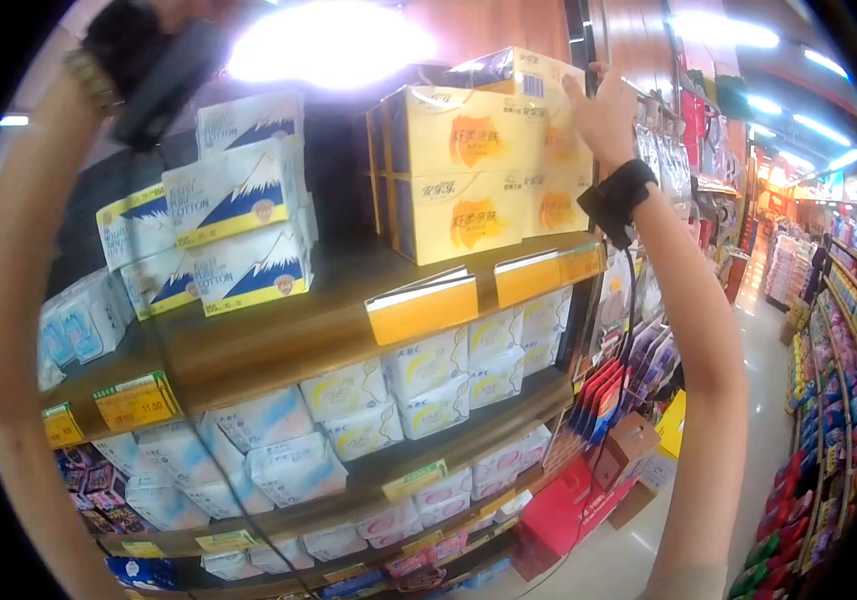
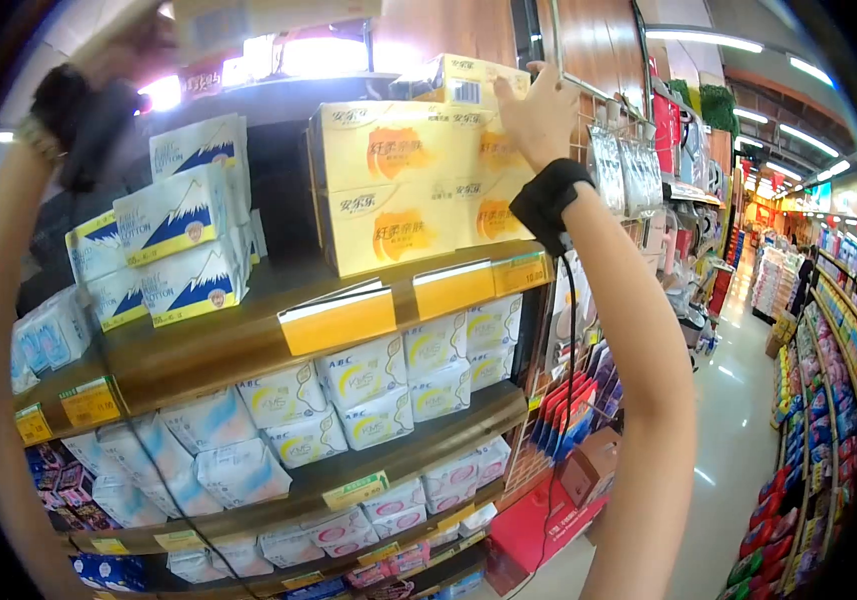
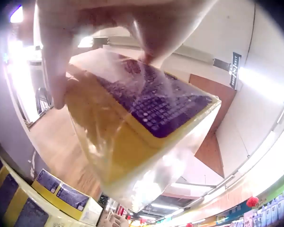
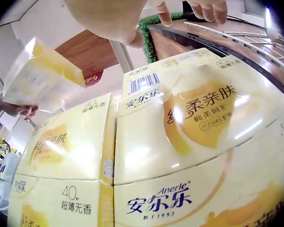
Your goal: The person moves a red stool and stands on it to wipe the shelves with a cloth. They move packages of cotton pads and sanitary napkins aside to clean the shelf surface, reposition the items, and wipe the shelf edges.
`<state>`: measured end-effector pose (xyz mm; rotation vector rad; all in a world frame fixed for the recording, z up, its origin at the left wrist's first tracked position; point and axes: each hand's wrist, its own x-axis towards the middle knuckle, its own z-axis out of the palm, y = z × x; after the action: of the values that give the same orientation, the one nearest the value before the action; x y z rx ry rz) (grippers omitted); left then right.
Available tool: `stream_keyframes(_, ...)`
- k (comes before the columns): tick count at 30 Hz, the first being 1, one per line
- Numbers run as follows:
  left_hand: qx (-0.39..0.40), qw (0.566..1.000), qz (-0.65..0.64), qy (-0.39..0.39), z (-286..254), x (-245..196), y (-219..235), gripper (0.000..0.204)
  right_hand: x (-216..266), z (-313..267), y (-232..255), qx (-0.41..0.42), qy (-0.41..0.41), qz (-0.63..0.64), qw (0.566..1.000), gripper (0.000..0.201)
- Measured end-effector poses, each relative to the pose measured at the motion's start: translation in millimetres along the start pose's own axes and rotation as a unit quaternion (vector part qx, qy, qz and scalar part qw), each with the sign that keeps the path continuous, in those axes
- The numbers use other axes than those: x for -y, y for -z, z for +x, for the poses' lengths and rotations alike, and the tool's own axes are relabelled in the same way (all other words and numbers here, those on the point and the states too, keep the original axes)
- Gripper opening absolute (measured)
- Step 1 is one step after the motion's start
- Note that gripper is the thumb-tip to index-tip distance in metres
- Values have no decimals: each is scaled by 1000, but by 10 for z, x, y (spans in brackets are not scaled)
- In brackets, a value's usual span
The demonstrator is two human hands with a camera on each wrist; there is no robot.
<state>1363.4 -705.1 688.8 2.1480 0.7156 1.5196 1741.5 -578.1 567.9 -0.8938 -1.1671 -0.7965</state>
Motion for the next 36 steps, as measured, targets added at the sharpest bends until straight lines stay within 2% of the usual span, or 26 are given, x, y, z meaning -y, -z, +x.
stream_keyframes(4,8,996,20,86,462,458,-252,57,-79,-190,123,-13,3,-7,1000,51)
stream_keyframes(6,43,971,182,146,525,588,-391,59,-104,-290,222,-1,8,23,1000,46)
stream_keyframes(7,88,976,178,89,506,695,-397,59,-107,-332,260,13,0,34,999,44)
stream_keyframes(9,133,975,173,31,534,852,-314,60,-73,-393,296,4,-1,33,999,43)
stream_keyframes(11,185,968,171,10,571,839,-306,64,2,-422,313,-7,-3,34,999,41)
stream_keyframes(12,203,964,171,3,553,800,-339,65,55,-425,329,-12,22,36,999,39)
stream_keyframes(13,93,967,229,65,558,743,-380,70,109,-430,339,-18,47,37,998,38)
stream_keyframes(14,-18,951,283,126,500,644,-461,76,152,-446,339,-17,44,36,998,38)
stream_keyframes(16,10,949,278,151,351,400,-566,83,239,-466,351,-33,125,44,991,36)
stream_keyframes(18,62,940,268,200,217,262,-648,98,328,-481,353,-19,142,46,989,36)
stream_keyframes(20,62,944,270,180,162,308,-695,105,432,-479,349,4,180,59,982,37)
stream_keyframes(21,72,931,334,127,145,352,-714,108,495,-455,360,13,195,56,979,38)
stream_keyframes(22,81,912,395,74,133,413,-724,110,513,-450,330,15,194,57,979,38)
stream_keyframes(23,44,915,398,47,89,493,-806,114,524,-427,299,28,183,70,980,40)
stream_keyframes(24,43,915,397,47,65,497,-832,114,533,-398,271,39,173,83,981,41)
stream_keyframes(26,88,913,399,5,10,509,-969,108,549,-375,230,41,173,85,980,44)
stream_keyframes(27,77,918,388,14,76,602,-1018,100,563,-377,211,55,156,91,982,45)
stream_keyframes(28,77,919,387,15,110,653,-1047,100,567,-389,202,71,137,98,983,46)
stream_keyframes(32,59,933,354,5,223,722,-1112,89,590,-508,236,101,146,99,979,48)
stream_keyframes(34,-9,918,396,-17,135,644,-1248,64,628,-581,275,121,146,60,980,48)
stream_keyframes(36,-26,914,404,-31,152,675,-1289,60,634,-603,275,125,147,58,979,47)
